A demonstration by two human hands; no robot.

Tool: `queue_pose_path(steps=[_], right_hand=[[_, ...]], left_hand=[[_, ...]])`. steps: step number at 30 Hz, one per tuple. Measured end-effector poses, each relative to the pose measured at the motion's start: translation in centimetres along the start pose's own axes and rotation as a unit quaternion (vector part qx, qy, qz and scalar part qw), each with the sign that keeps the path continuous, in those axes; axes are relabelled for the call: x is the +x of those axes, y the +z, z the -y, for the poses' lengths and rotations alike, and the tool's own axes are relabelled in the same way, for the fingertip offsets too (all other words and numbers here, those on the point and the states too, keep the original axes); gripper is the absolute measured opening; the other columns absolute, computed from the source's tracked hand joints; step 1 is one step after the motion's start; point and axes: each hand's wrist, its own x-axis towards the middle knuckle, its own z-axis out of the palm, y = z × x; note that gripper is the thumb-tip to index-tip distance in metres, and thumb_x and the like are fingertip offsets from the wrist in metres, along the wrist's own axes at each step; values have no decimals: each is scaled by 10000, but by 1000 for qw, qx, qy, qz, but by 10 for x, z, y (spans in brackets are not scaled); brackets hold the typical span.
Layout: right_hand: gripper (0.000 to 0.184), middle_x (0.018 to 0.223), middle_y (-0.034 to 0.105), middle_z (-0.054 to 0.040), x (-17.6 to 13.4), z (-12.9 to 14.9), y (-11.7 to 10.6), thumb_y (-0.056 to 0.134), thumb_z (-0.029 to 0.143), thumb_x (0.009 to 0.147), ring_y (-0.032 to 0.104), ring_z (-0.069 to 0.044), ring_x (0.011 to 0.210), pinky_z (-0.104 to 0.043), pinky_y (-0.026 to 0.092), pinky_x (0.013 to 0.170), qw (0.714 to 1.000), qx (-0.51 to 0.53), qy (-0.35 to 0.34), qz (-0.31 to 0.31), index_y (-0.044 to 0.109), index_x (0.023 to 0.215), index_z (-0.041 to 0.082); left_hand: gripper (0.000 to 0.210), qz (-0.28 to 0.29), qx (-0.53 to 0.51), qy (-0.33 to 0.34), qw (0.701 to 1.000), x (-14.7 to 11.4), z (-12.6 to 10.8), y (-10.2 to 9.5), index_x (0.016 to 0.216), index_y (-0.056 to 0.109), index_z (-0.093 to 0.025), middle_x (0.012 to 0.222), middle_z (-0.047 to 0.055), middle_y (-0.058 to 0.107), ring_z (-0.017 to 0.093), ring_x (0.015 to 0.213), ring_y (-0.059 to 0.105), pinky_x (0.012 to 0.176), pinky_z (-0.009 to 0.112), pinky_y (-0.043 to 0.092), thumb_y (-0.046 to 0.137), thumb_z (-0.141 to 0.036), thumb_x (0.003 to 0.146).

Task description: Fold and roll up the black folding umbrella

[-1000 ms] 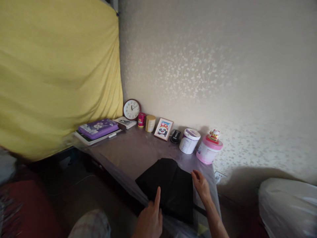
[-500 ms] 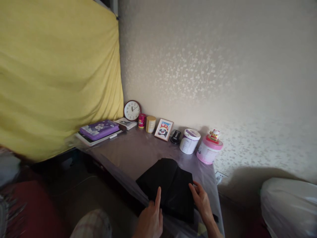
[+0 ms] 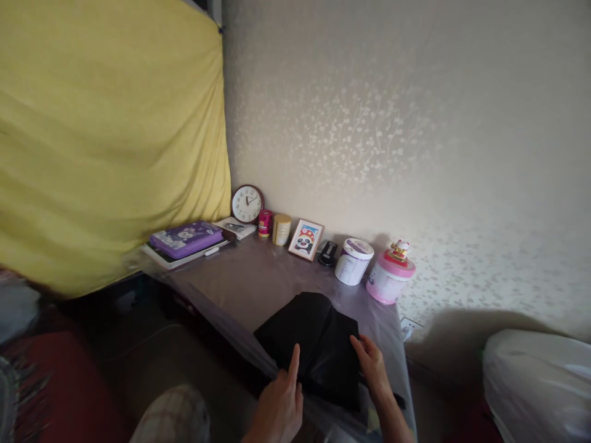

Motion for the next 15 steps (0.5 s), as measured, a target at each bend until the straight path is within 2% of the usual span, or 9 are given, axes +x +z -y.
queue_pose_path(steps=[4,8,12,15], right_hand=[[481,607,644,5,1,16,2,653,533,583,604,-176,580,-249,453,491,999,24,2,22,641,867,146],[605,677,663,-12,2,37,8,678,527,589,620,-192,631,-257,465,518,998,51,11,30,605,1027,117],[637,734,689,-27,4,57,23,682,517,618,640,-208,677,-278,486,584,992,100,0,70,585,1106,120],[648,747,694,-20,7,67,39,694,500,618,646,-207,708,-274,491,612,990,119,-3,77,574,1128,119]], left_hand=[[641,14,-34,-2,999,1,-1,-7,1441,-30,-192,1053,76,633,180,907,604,769,252,398,303,-219,895],[634,36,-81,-16,996,2,-1,-19,1444,19,-162,1015,90,652,170,899,611,782,238,399,327,-222,893],[625,44,-161,-15,986,3,1,-21,1443,35,-144,962,98,668,175,836,625,734,242,405,323,-243,897],[632,59,-183,-19,981,3,1,-20,1443,43,-129,948,105,675,188,814,628,720,254,407,329,-224,887]])
